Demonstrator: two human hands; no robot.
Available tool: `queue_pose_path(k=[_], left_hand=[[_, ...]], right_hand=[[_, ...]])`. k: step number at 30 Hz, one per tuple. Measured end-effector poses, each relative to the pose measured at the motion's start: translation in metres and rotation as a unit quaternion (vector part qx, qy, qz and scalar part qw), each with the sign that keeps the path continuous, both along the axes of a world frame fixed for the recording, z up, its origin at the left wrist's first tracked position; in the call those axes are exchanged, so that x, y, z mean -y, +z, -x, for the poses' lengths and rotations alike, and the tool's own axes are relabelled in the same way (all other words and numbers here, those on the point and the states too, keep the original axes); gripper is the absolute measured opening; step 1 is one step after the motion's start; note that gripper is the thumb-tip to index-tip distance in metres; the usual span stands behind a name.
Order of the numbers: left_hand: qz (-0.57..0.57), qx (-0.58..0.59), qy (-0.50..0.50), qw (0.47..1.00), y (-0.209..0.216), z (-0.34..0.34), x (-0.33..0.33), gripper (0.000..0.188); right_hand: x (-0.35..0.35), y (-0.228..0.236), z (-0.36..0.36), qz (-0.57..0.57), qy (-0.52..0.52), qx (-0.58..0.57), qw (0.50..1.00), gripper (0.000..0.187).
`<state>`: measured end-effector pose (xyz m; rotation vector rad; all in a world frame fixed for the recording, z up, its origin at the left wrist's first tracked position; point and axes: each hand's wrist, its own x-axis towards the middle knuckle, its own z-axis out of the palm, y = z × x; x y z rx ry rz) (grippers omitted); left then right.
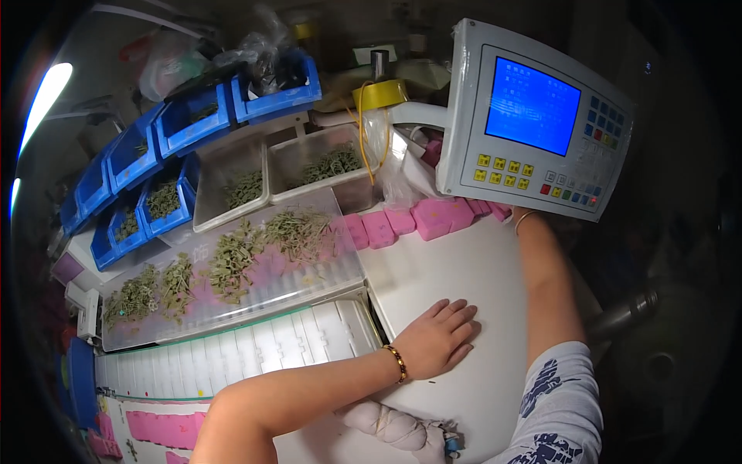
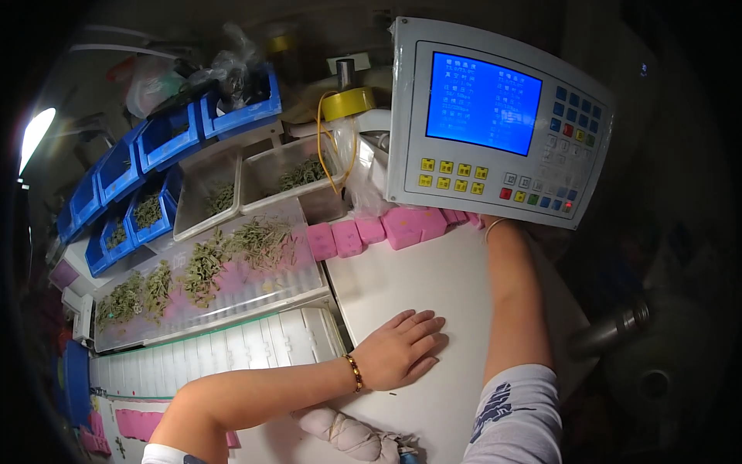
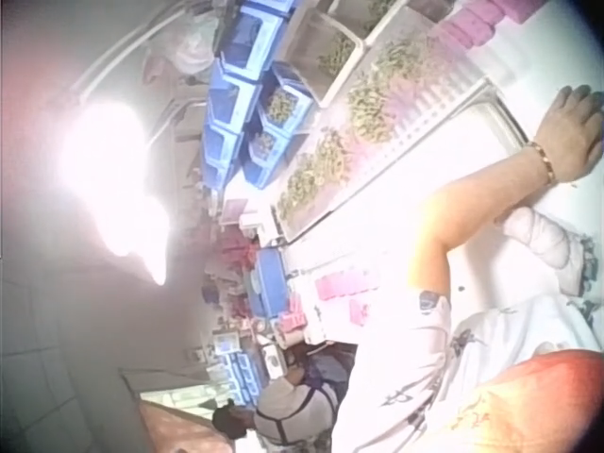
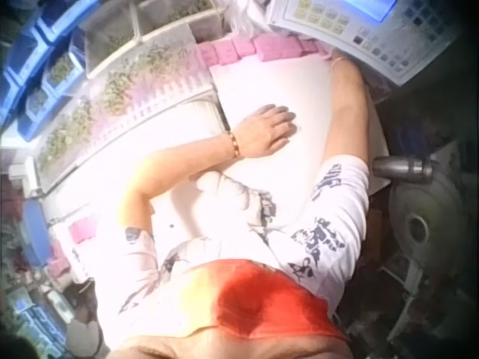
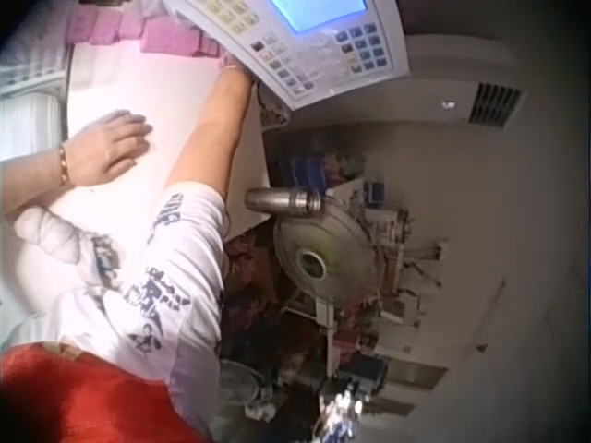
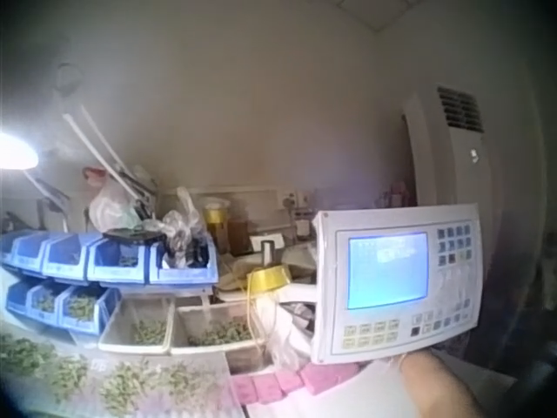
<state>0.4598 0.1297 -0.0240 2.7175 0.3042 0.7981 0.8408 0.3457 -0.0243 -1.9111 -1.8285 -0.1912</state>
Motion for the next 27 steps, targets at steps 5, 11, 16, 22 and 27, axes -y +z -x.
queue_pose_path(k=[5,11,16,22,27], left_hand=[[0.011,-0.004,-0.003,1.0,-0.001,0.0,0.0,0.036],[-0.007,-0.001,-0.006,1.0,0.0,0.0,-0.001,0.035],[-0.01,-0.005,-0.004,1.0,0.001,0.0,0.0,0.034],[-0.006,-0.002,-0.004,1.0,0.0,0.0,0.0,0.034],[-0.006,-0.008,-0.001,1.0,0.003,-0.001,0.0,0.034]], right_hand=[[0.003,0.004,-0.002,0.031,0.017,-0.001,0.999,0.053],[0.014,0.02,0.012,0.069,0.023,0.007,0.997,0.053],[0.023,0.032,0.034,0.095,0.036,0.011,0.995,0.054],[0.027,0.035,0.034,0.126,0.064,0.01,0.99,0.054],[0.023,0.038,0.025,0.162,0.09,0.011,0.983,0.055]])
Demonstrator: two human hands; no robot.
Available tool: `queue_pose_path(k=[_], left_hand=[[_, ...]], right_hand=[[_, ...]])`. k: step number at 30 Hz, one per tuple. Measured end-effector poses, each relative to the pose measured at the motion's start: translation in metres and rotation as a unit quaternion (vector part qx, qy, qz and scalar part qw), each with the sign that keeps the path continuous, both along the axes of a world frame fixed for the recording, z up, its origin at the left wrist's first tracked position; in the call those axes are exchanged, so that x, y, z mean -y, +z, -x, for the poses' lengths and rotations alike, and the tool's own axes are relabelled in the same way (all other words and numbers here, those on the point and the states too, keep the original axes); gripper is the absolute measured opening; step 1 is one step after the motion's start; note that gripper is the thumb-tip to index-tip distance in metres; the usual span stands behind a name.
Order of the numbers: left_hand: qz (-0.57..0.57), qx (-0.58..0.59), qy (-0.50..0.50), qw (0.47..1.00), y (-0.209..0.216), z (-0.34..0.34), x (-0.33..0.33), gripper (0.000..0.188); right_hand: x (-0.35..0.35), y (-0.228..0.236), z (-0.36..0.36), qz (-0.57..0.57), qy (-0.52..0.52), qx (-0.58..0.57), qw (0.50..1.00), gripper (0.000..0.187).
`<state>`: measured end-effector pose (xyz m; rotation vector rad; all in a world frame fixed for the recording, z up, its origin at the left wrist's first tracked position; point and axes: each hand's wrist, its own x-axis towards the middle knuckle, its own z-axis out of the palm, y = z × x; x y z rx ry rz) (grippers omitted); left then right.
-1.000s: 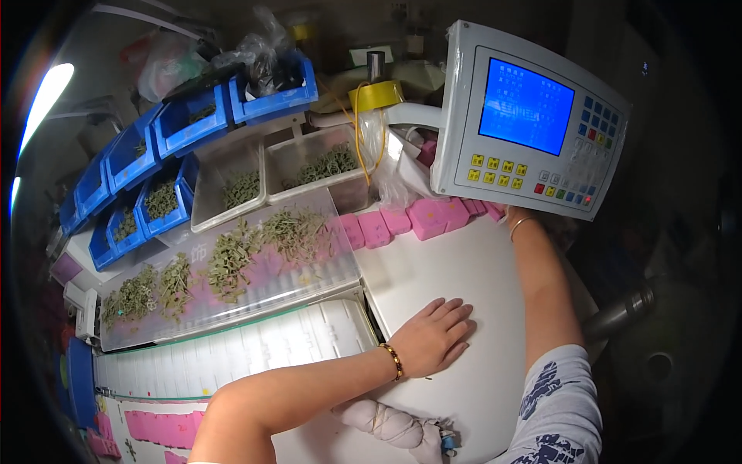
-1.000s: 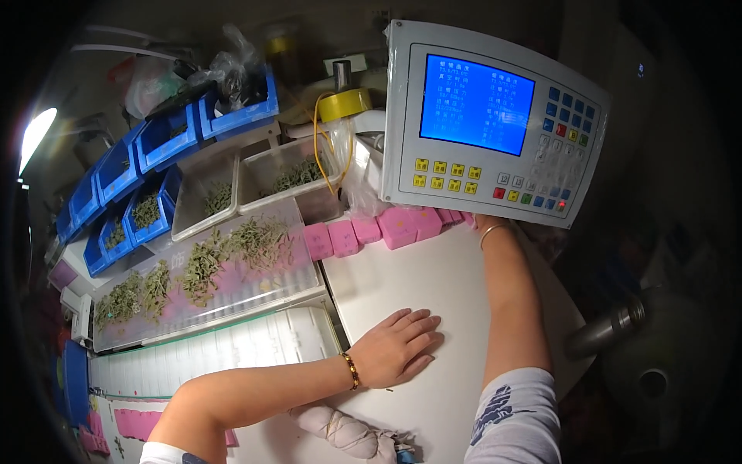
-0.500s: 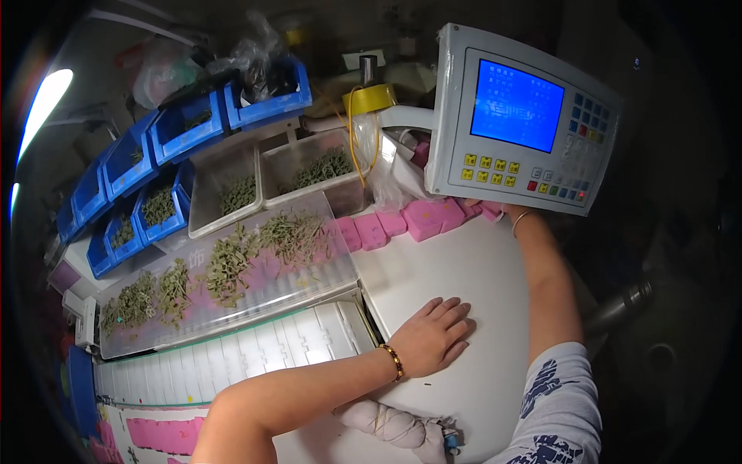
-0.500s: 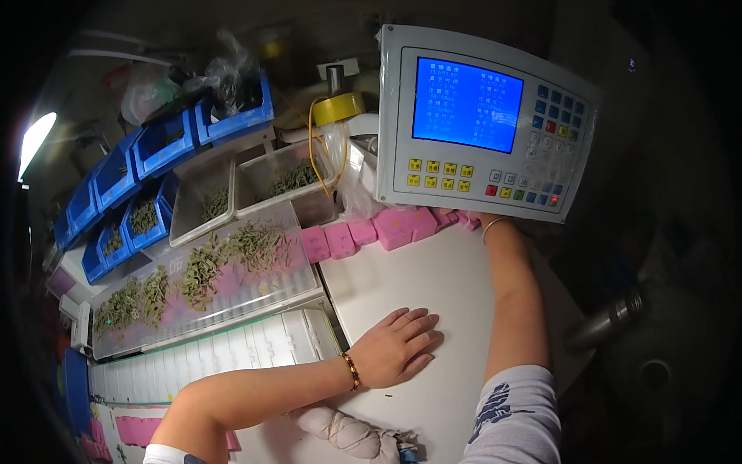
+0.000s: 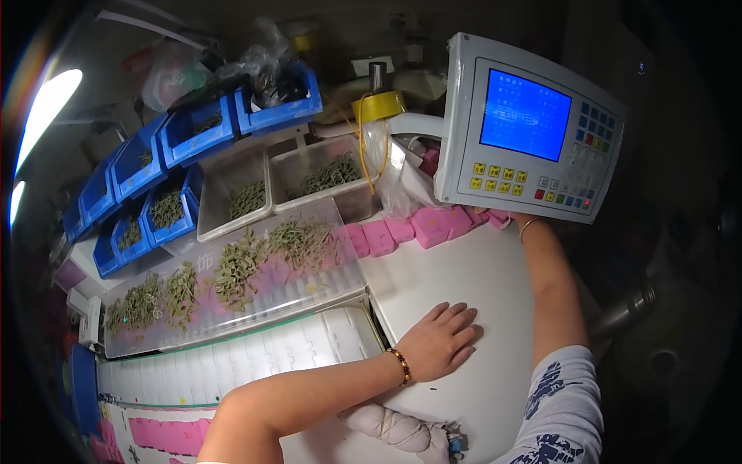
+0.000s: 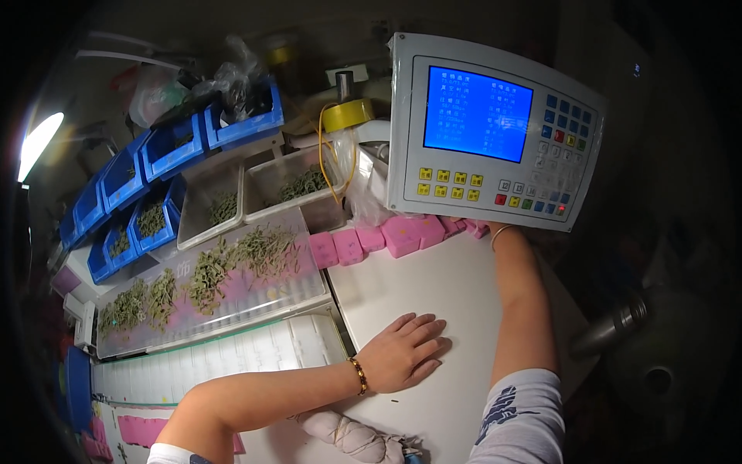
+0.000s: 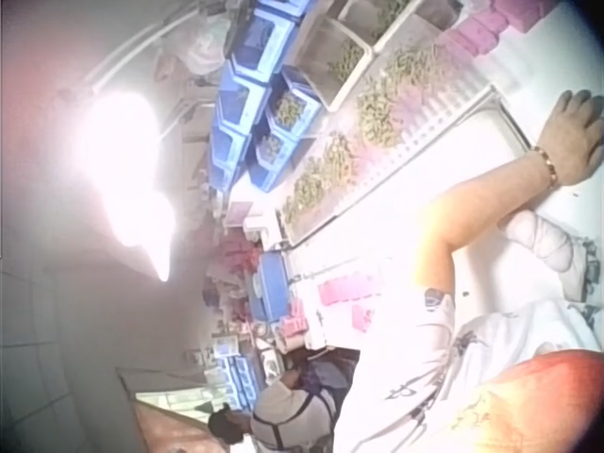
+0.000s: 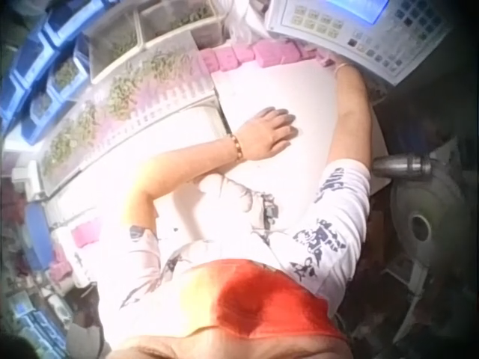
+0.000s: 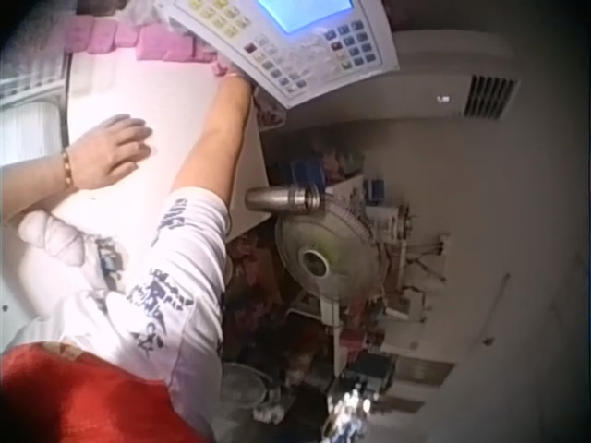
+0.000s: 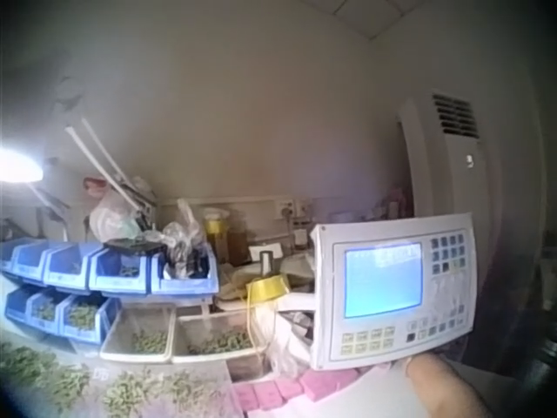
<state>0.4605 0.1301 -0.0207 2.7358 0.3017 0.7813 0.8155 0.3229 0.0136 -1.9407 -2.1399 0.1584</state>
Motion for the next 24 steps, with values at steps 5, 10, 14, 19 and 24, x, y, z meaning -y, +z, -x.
queue_pose_path(k=[5,10,14,19,24], left_hand=[[-0.009,0.0,0.001,1.0,-0.003,0.002,-0.002,0.034],[-0.004,0.008,-0.004,1.0,-0.002,0.001,0.0,0.034],[-0.007,0.012,0.005,1.0,-0.006,0.006,0.0,0.033],[0.015,0.039,0.052,0.998,-0.003,0.0,0.003,0.058],[0.085,0.04,0.132,0.987,-0.007,0.003,0.0,0.101]], right_hand=[[0.002,0.003,0.009,0.037,0.02,0.001,0.999,0.055],[0.014,0.022,0.007,0.082,0.018,0.007,0.996,0.055],[0.047,0.019,0.035,0.119,0.017,0.009,0.993,0.056],[0.092,0.014,0.03,0.235,-0.073,-0.125,0.961,0.058],[0.155,0.02,0.086,0.25,-0.081,-0.233,0.936,0.056]])
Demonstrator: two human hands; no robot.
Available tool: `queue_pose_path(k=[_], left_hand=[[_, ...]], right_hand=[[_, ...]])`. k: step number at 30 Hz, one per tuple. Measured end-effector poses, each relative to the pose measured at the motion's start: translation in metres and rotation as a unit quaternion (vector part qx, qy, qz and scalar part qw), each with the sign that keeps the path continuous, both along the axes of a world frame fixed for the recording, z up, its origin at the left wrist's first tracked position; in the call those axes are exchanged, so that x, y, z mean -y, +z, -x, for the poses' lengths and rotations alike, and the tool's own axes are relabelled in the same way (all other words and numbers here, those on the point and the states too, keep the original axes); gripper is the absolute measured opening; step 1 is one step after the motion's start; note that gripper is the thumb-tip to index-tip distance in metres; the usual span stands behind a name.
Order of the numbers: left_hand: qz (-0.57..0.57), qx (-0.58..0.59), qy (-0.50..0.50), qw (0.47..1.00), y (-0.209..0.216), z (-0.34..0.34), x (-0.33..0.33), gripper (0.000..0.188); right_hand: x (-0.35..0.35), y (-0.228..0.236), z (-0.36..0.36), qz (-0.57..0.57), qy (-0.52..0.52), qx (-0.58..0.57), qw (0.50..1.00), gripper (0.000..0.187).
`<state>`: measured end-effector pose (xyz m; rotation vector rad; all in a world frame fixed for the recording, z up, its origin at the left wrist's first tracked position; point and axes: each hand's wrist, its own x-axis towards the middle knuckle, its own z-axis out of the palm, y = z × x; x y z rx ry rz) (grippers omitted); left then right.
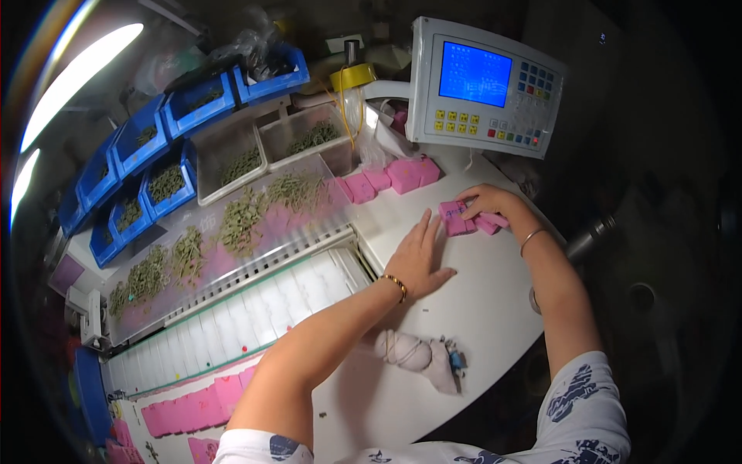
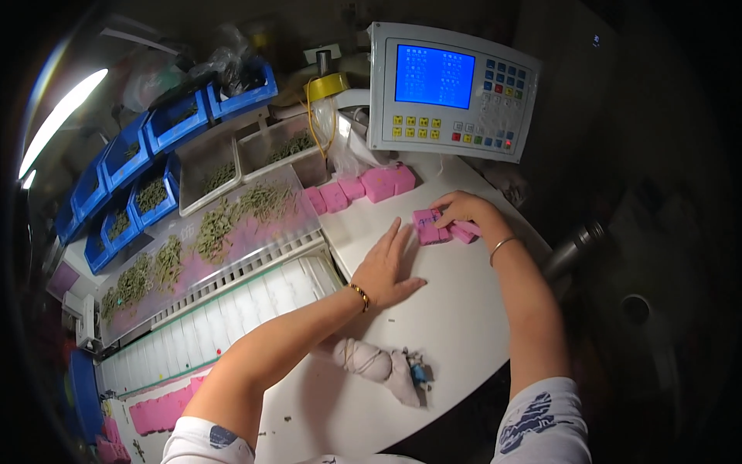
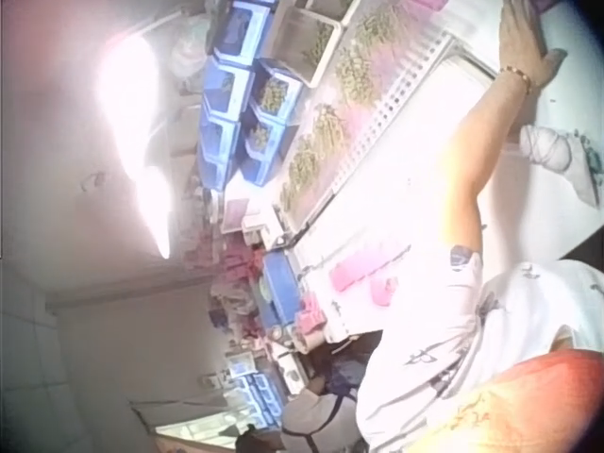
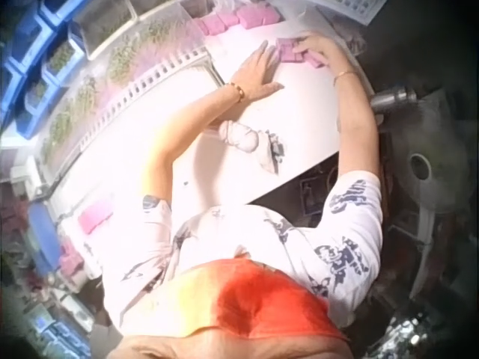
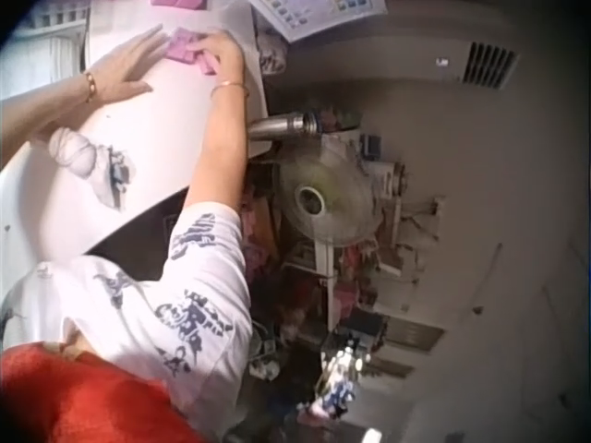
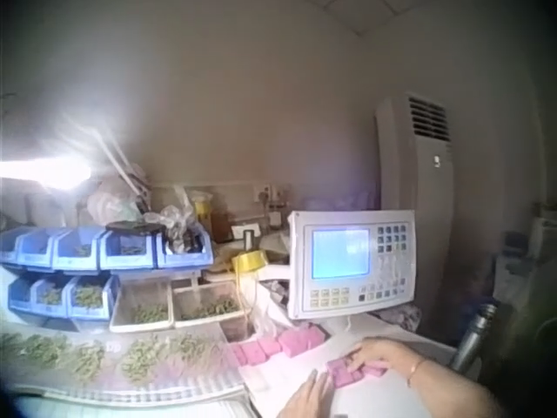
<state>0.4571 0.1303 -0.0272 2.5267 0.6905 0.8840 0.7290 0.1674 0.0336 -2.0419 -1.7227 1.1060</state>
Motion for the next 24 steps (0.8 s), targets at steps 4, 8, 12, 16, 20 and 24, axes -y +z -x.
queue_pose_path(k=[4,8,12,16,20,24], left_hand=[[0.08,-0.019,0.001,0.997,-0.003,0.003,0.012,0.107],[0.052,-0.067,0.022,0.996,0.009,0.017,0.034,0.092],[0.048,-0.075,0.021,0.996,0.015,0.053,0.037,0.075],[0.077,-0.118,-0.04,0.989,0.026,0.08,0.036,0.067],[0.078,-0.18,-0.021,0.98,0.046,0.091,0.062,0.067],[0.063,-0.221,0.042,0.972,0.048,0.097,0.084,0.075]], right_hand=[[0.043,-0.008,0.052,-0.035,-0.041,0.063,0.997,0.061],[0.08,-0.011,0.083,-0.05,-0.045,0.138,0.988,0.066],[0.106,-0.003,0.137,-0.042,-0.034,0.181,0.982,0.065],[0.128,0.005,0.181,-0.05,-0.05,0.245,0.967,0.061],[0.138,-0.009,0.177,-0.113,-0.103,0.189,0.97,0.062],[0.146,-0.002,0.152,-0.153,-0.099,0.047,0.982,0.079]])
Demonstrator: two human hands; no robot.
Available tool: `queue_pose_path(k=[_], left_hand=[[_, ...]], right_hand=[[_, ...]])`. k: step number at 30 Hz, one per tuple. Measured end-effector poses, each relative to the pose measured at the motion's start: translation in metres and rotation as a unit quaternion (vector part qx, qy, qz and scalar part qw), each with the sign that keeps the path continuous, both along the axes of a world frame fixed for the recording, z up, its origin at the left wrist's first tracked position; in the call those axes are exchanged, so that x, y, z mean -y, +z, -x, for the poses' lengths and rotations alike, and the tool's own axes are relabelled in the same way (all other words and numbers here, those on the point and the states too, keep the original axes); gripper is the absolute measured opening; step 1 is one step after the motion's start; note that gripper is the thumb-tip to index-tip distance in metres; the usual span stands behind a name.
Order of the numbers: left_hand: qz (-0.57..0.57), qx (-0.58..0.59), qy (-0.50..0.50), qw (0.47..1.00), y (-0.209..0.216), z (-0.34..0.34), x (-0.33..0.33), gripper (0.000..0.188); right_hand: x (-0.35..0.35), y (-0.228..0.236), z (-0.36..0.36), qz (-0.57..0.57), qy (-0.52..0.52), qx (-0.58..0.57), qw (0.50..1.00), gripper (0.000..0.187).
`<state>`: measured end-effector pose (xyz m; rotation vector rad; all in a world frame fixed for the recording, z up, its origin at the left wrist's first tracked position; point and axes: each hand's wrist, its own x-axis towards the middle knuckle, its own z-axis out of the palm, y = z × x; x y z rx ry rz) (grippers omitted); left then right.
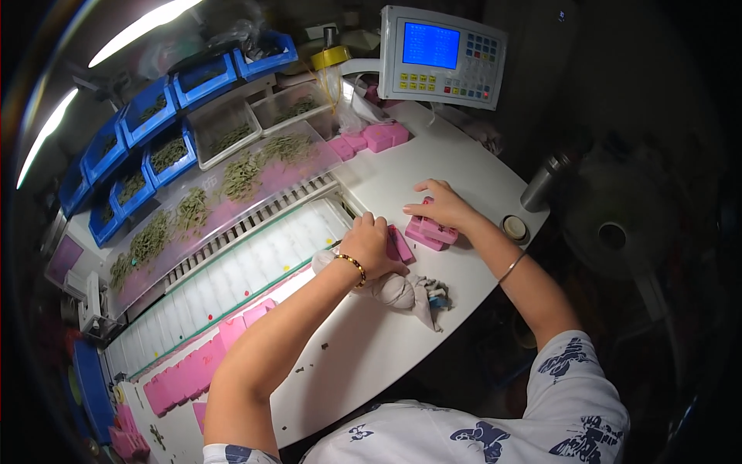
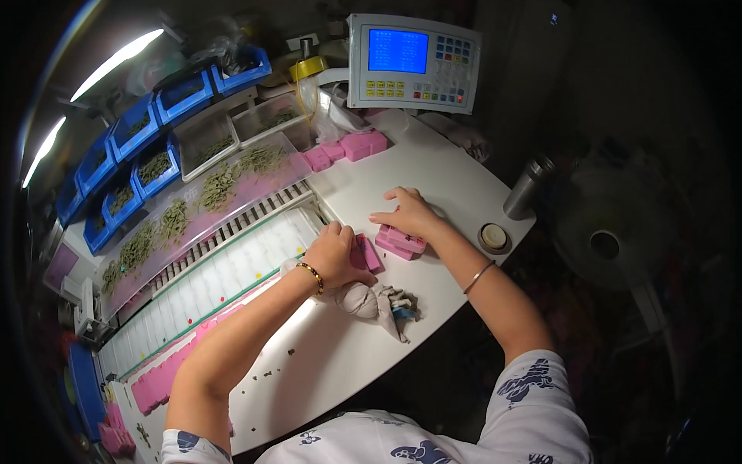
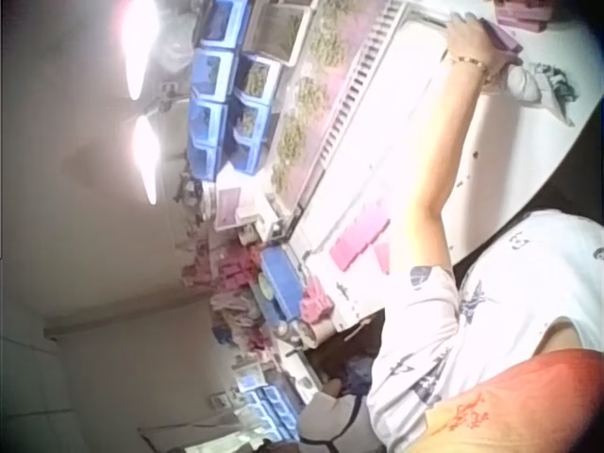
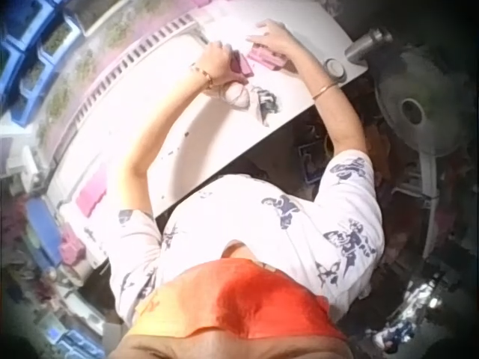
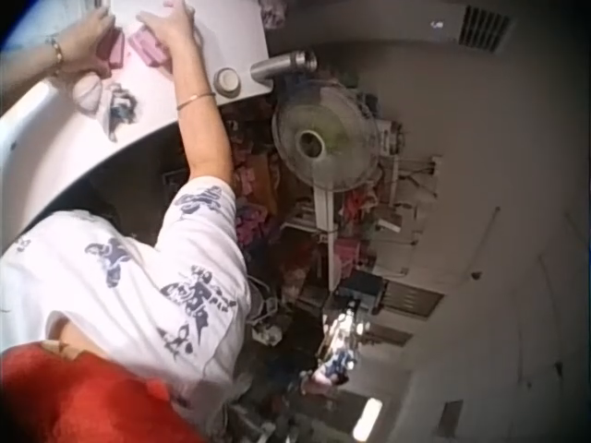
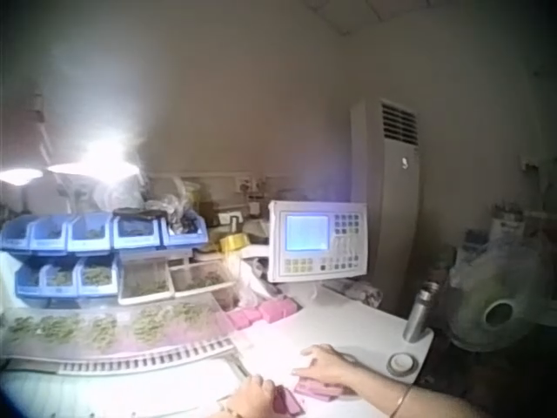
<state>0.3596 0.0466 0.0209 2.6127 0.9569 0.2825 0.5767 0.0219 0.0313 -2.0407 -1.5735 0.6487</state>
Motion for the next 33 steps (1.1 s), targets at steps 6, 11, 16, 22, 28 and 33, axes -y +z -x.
queue_pose_path(k=[6,11,16,22,28,33], left_hand=[[-0.007,-0.011,0.012,1.0,0.0,-0.011,0.019,0.089],[0.012,0.009,0.049,0.999,-0.001,-0.017,0.028,0.089],[0.048,-0.073,-0.022,0.996,0.015,0.004,0.035,0.087],[0.144,-0.097,-0.094,0.98,0.023,0.035,0.009,0.062],[-0.076,0.085,0.072,0.991,-0.023,0.054,-0.073,0.055],[-0.083,0.044,0.264,0.96,-0.032,0.077,-0.141,0.069]], right_hand=[[0.006,-0.014,-0.028,0.014,-0.014,-0.011,1.0,0.078],[0.021,-0.017,0.01,0.008,-0.076,0.131,0.988,0.053],[0.051,-0.014,0.018,0.056,-0.014,0.116,0.992,0.064],[0.032,0.014,0.003,0.184,-0.029,-0.066,0.98,0.066],[-0.062,-0.054,-0.082,-0.09,-0.089,0.141,0.982,0.064],[-0.15,-0.096,-0.081,-0.14,-0.192,0.02,0.971,0.093]])
